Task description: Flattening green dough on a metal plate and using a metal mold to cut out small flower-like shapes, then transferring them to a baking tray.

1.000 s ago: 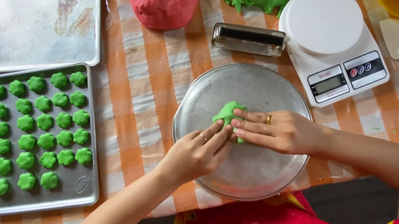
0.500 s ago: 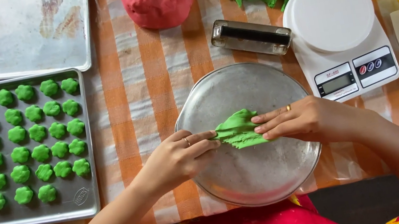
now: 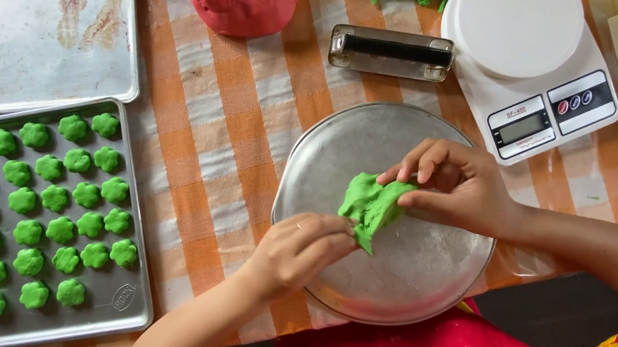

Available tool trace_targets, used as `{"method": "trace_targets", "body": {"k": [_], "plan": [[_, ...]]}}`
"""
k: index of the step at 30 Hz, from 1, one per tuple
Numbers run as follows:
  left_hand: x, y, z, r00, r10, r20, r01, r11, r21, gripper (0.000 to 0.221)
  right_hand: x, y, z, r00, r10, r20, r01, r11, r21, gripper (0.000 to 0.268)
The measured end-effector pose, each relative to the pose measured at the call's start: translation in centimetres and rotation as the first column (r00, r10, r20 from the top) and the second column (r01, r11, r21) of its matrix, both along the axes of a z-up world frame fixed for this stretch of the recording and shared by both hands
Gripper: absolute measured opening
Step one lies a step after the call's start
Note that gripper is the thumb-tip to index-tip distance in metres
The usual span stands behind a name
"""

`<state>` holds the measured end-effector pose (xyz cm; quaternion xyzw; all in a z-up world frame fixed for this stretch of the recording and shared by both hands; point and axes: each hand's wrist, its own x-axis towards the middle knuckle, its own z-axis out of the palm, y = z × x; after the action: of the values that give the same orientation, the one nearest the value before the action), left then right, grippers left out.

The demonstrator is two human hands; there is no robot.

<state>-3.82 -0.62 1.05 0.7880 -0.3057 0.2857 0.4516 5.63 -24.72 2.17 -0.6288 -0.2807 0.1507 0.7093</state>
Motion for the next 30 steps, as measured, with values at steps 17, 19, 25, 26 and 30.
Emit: {"method": "trace_targets", "body": {"k": [17, 19, 25, 26, 30], "plan": [[0.6, -0.7, -1.8, 0.916, -0.013, -0.402, 0.085, 0.983, 0.163, 0.106, -1.5, -0.2, -0.2, 0.637, 0.256, 0.728, -0.123, 0.965, -0.231, 0.036], [0.7, -0.7, -2.1, 0.933, -0.019, -0.360, 0.078, 0.985, 0.152, 0.081, -1.0, -0.1, 0.0, 0.721, 0.273, 0.638, -0.083, 0.947, -0.312, 0.061], [0.1, -1.0, -2.5, 0.992, 0.025, -0.125, 0.000, 0.980, 0.201, 0.025, -2.0, 0.4, 0.1, 0.708, 0.253, 0.659, -0.081, 0.957, -0.280, 0.036], [-0.1, -1.0, -2.8, 0.998, 0.038, -0.042, -0.027, 0.968, 0.251, 0.017, -2.2, 0.5, 0.3, 0.668, 0.238, 0.705, -0.070, 0.963, -0.259, 0.021], [-0.4, -0.9, -0.9, 0.991, 0.049, 0.127, -0.086, 0.949, 0.302, 0.007, -1.6, 0.1, 0.5, 0.540, 0.261, 0.800, -0.101, 0.964, -0.247, 0.019]]}}
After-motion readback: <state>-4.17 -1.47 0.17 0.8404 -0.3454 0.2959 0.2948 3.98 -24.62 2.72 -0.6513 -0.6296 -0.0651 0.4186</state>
